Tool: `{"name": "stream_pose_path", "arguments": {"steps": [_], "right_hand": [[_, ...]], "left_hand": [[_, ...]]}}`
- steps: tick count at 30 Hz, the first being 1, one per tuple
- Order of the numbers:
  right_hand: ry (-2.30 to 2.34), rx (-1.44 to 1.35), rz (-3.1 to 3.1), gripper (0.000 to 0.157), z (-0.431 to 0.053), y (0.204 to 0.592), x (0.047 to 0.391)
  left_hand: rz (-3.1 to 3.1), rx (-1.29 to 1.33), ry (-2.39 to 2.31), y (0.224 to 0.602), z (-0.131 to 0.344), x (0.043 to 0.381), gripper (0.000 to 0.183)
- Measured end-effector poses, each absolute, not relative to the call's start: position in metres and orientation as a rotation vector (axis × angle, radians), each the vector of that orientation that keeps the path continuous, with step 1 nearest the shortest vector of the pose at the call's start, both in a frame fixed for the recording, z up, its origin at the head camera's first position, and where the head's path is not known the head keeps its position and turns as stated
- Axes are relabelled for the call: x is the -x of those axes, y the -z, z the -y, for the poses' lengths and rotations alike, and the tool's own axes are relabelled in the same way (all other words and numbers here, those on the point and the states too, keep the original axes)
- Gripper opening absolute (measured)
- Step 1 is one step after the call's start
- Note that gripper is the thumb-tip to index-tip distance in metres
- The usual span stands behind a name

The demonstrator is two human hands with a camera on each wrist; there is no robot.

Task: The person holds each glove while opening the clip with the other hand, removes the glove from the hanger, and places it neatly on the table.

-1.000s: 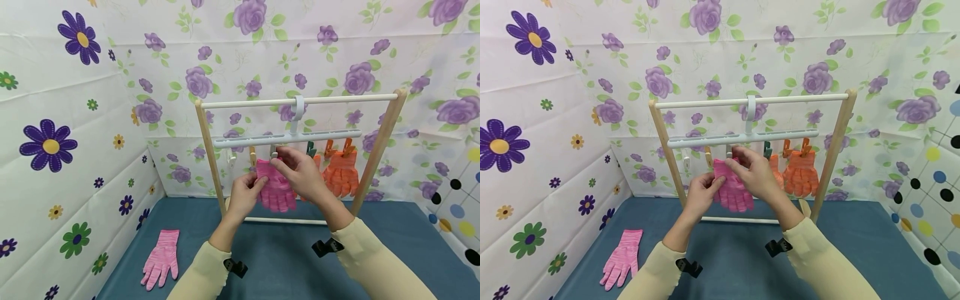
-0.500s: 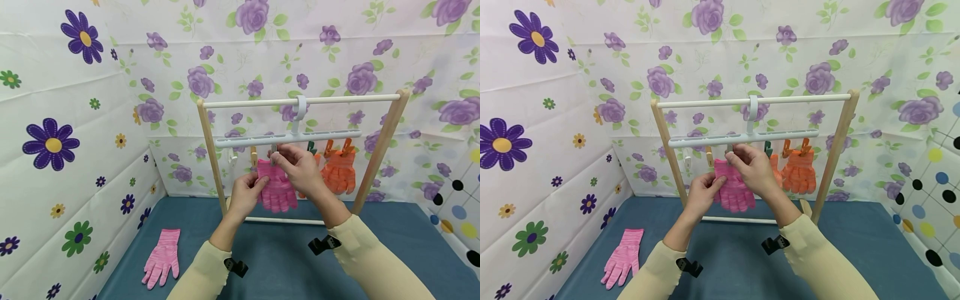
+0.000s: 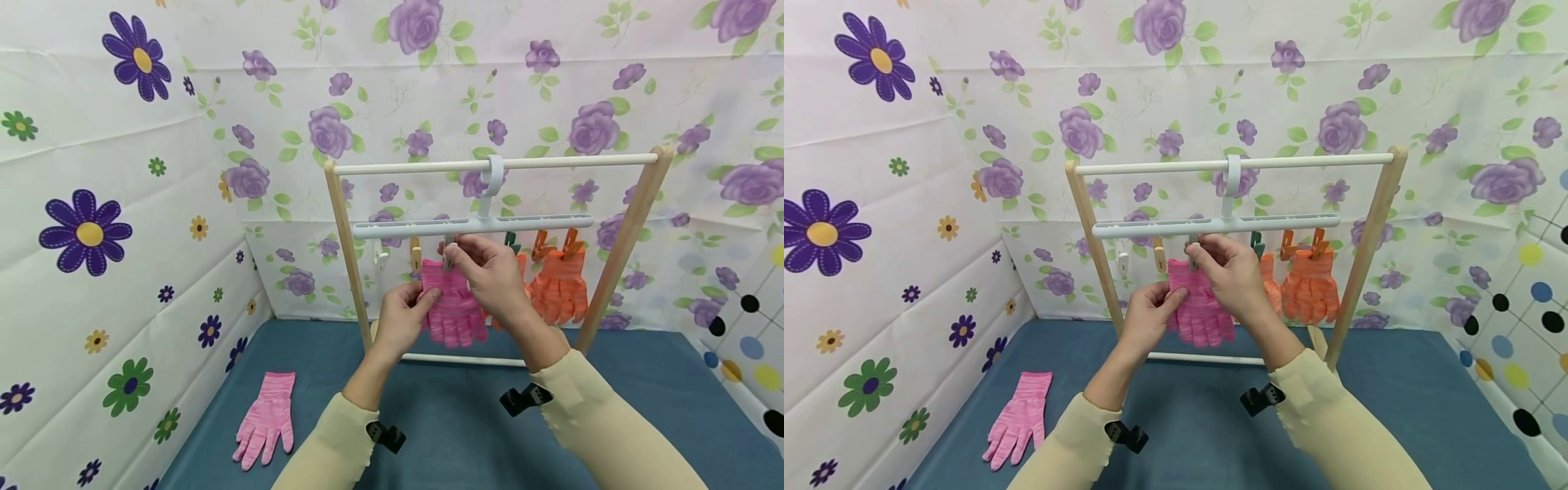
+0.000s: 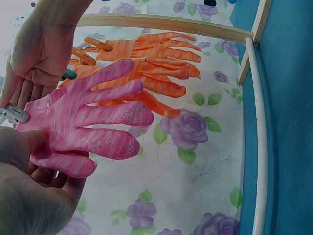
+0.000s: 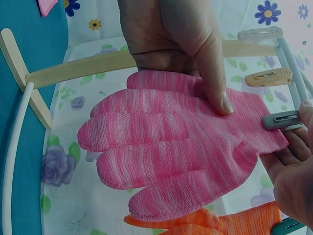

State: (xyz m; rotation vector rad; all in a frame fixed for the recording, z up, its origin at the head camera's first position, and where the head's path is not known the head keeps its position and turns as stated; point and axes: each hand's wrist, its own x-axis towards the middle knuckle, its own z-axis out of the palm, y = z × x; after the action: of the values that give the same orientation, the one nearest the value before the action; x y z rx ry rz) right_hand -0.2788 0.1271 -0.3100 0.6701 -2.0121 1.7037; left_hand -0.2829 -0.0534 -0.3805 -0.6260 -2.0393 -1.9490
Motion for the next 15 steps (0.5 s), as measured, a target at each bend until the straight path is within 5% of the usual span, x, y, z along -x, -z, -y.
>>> {"name": "stream_pose_path", "arguments": {"steps": [15], "right_hand": [[-1.712,-0.68,1.956,0.029,-0.1237,0.3117,0.2802]], "left_hand": [[2.064,0.64,1.937,0.3858,0.058,0.2821,0.023]]}}
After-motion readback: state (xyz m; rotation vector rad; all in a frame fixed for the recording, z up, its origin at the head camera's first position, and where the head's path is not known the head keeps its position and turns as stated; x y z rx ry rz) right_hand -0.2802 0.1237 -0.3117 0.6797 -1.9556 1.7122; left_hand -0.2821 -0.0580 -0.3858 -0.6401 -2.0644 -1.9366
